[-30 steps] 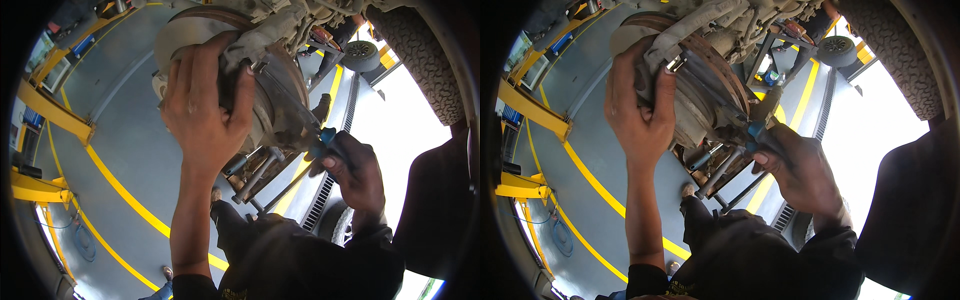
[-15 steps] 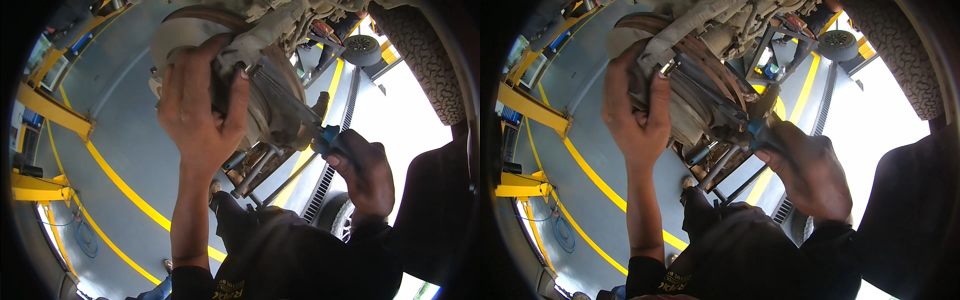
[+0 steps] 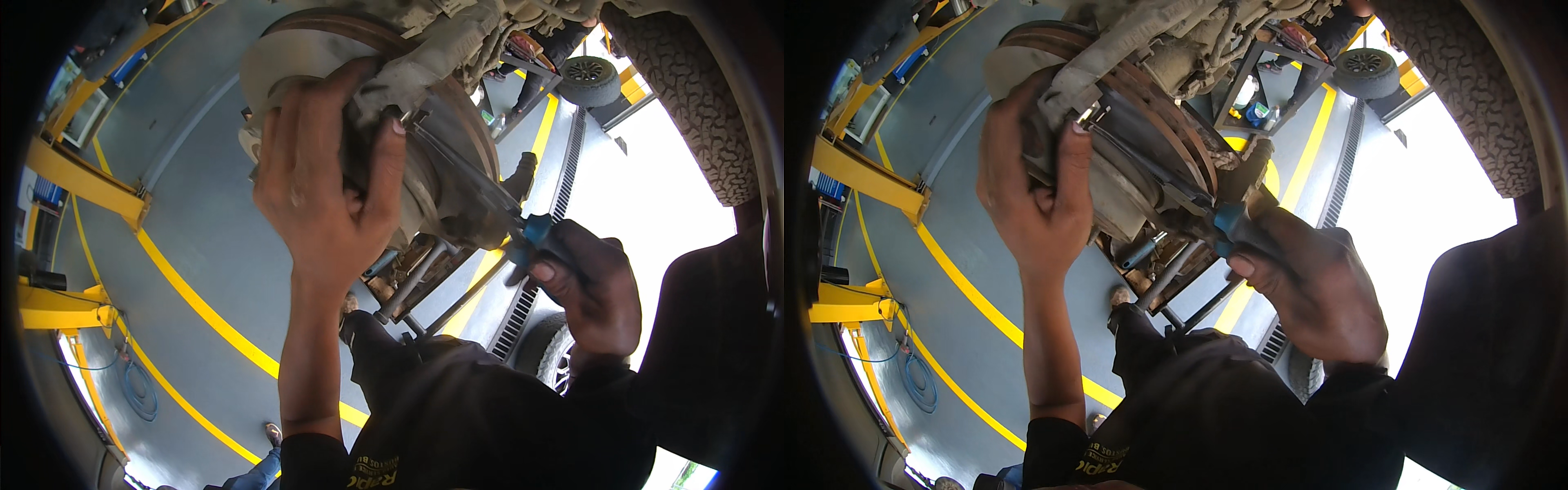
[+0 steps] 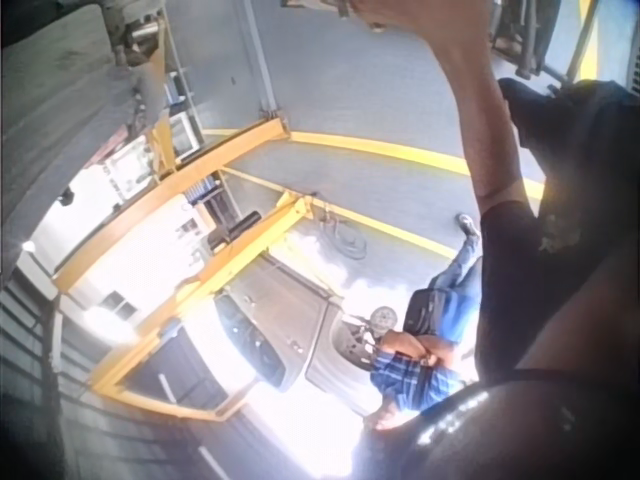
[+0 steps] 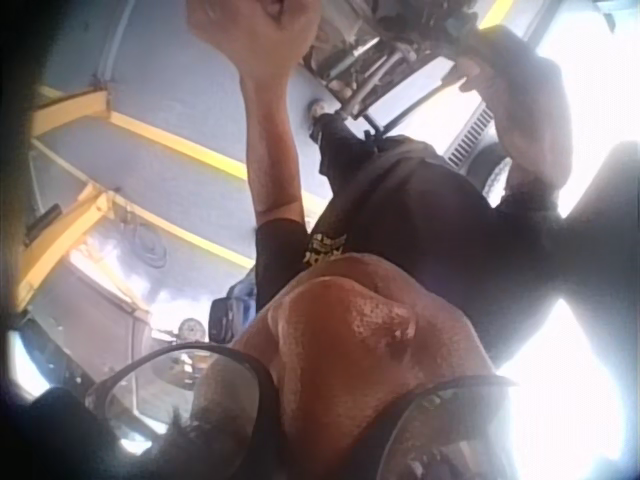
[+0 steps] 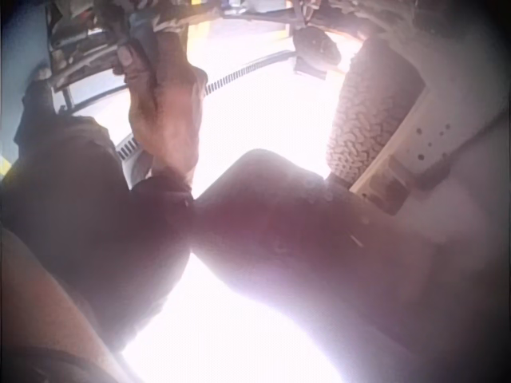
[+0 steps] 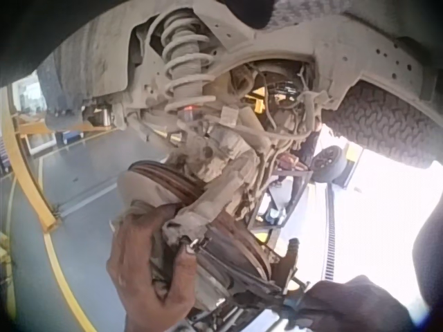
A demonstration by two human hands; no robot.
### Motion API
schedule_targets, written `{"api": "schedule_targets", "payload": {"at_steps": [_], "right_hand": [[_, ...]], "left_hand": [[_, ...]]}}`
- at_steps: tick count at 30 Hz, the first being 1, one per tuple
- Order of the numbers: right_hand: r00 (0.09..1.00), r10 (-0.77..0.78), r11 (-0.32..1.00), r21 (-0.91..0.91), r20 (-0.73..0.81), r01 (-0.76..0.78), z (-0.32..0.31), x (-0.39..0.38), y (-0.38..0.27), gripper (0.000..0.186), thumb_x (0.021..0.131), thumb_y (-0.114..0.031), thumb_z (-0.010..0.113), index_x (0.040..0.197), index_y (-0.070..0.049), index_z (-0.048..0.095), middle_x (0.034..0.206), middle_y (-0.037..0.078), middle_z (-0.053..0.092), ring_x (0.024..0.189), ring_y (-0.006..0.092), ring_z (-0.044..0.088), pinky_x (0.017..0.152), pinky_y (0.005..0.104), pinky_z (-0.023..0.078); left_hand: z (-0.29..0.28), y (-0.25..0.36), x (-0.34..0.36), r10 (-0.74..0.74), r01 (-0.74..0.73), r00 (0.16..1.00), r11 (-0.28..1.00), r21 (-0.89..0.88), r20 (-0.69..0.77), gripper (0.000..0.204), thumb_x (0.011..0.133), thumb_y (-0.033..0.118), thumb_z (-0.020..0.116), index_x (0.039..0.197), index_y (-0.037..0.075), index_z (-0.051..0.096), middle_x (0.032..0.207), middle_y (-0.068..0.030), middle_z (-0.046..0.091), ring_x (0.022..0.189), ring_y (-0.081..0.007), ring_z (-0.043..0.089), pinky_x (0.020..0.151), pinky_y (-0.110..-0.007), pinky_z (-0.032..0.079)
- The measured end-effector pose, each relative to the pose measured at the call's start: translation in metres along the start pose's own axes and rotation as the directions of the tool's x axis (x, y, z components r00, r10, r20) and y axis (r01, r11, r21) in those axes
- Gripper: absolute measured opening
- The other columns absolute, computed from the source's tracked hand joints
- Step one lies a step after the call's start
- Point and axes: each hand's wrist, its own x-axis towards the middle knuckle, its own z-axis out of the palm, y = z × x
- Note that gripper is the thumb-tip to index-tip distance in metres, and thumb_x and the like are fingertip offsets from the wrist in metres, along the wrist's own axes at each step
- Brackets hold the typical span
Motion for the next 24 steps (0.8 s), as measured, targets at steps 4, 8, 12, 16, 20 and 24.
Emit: {"api": "schedule_targets", "payload": {"at_steps": [4,8,12,16,20,24], "right_hand": [[0.979,0.199,0.943,0.263,0.051,-0.205,0.003,0.001,-0.011,0.046,0.096,-0.016,0.074,0.130,0.010,0.057,0.087,0.017,0.070,0.076,0.0235,0.068,0.072,0.0374,0.054],[0.980,0.198,0.955,0.219,0.031,-0.200,0.010,-0.003,-0.017,0.033,0.099,-0.017,0.072,0.118,0.007,0.061,0.084,0.015,0.066,0.072,0.0251,0.065,0.068,0.0387,0.051],[0.999,0.022,0.995,0.101,-0.040,-0.018,0.025,-0.006,-0.002,0.024,0.100,-0.015,0.070,0.109,0.005,0.062,0.082,0.017,0.064,0.071,0.0305,0.064,0.066,0.0392,0.050],[0.990,-0.103,0.995,-0.026,-0.094,0.101,0.028,-0.006,-0.001,0.020,0.099,-0.012,0.071,0.105,0.004,0.061,0.075,0.016,0.061,0.060,0.0339,0.061,0.057,0.0378,0.048],[0.985,-0.072,0.997,-0.005,-0.155,0.072,0.033,-0.011,-0.002,0.019,0.098,-0.012,0.071,0.102,0.003,0.060,0.067,0.013,0.057,0.053,0.0318,0.056,0.053,0.0367,0.044],[0.984,-0.120,0.992,-0.045,-0.129,0.115,0.034,-0.010,0.001,0.023,0.107,-0.016,0.058,0.099,0.004,0.062,0.069,0.001,0.055,0.058,0.0056,0.046,0.053,0.0246,0.035]], "left_hand": [[0.001,-0.001,0.001,0.001,-0.001,1.000,1.000,-0.016,0.000,0.035,0.087,0.020,0.074,0.118,0.007,0.069,0.102,-0.0107,0.069,0.087,-0.0323,0.065,0.071,-0.041,0.053],[0.000,-0.002,0.000,0.002,-0.002,1.000,0.999,-0.033,-0.010,0.034,0.087,0.019,0.074,0.118,0.007,0.070,0.101,-0.0104,0.068,0.086,-0.0316,0.065,0.072,-0.041,0.053],[0.001,-0.003,0.000,0.011,-0.013,0.999,0.999,-0.050,-0.042,0.032,0.086,0.016,0.075,0.116,0.007,0.071,0.099,-0.0102,0.068,0.083,-0.0307,0.065,0.071,-0.040,0.054],[0.004,-0.004,0.000,0.024,-0.028,0.997,0.998,-0.061,-0.068,0.030,0.085,0.013,0.075,0.114,0.006,0.072,0.099,-0.0101,0.069,0.081,-0.0300,0.066,0.069,-0.038,0.054],[0.002,-0.001,0.001,0.028,-0.032,0.998,0.997,-0.064,-0.052,0.030,0.088,0.014,0.075,0.116,0.005,0.070,0.100,-0.0108,0.070,0.083,-0.0289,0.068,0.072,-0.037,0.054],[-0.001,0.005,0.000,-0.004,0.004,1.000,0.998,-0.062,-0.008,0.031,0.094,0.018,0.074,0.121,0.002,0.068,0.103,-0.0121,0.072,0.088,-0.0275,0.070,0.077,-0.036,0.053]]}}
